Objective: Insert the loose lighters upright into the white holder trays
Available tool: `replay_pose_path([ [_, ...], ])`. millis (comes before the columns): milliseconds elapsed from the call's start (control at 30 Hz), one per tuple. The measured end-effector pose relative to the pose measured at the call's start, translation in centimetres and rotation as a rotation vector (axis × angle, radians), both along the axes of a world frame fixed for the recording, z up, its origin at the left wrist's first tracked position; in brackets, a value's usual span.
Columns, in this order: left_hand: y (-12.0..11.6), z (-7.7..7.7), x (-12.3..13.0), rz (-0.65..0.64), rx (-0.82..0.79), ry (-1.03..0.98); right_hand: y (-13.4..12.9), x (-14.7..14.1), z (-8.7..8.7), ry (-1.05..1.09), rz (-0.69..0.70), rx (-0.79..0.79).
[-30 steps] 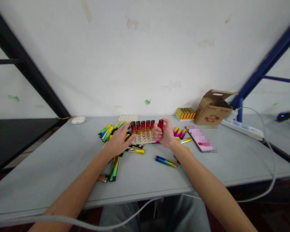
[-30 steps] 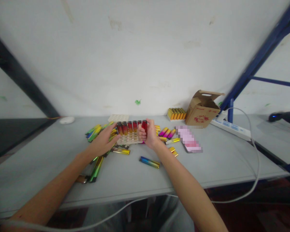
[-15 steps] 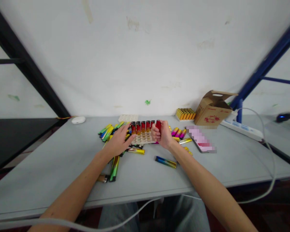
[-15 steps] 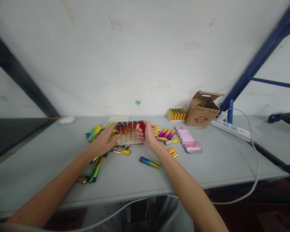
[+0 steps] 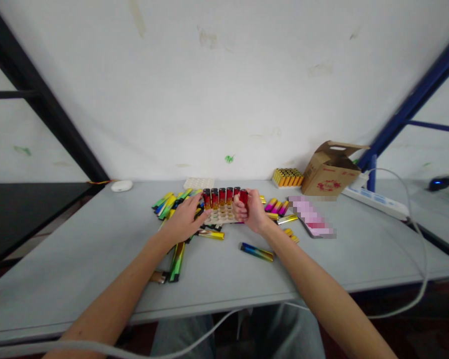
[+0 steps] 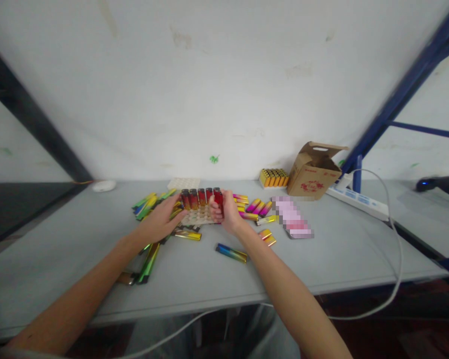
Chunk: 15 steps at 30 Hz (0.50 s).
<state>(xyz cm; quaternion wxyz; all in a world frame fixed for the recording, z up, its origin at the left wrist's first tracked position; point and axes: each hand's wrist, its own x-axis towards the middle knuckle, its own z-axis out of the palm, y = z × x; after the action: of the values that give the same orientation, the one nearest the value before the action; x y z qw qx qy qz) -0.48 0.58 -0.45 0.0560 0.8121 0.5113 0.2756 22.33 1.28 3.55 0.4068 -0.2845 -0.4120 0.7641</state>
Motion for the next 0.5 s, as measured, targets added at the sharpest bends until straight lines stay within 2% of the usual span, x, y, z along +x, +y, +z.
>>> replay_pose_path([
  [233, -0.2, 0.43, 0.22, 0.011, -0.055, 0.018, -0.29, -0.02, -0.31, 0.005, 0.027, 0.074],
  [500, -0.08, 0.19, 0.15, 0.008, -0.055, 0.005, -0.48, 0.02, 0.01, 0.079, -0.021, 0.054],
])
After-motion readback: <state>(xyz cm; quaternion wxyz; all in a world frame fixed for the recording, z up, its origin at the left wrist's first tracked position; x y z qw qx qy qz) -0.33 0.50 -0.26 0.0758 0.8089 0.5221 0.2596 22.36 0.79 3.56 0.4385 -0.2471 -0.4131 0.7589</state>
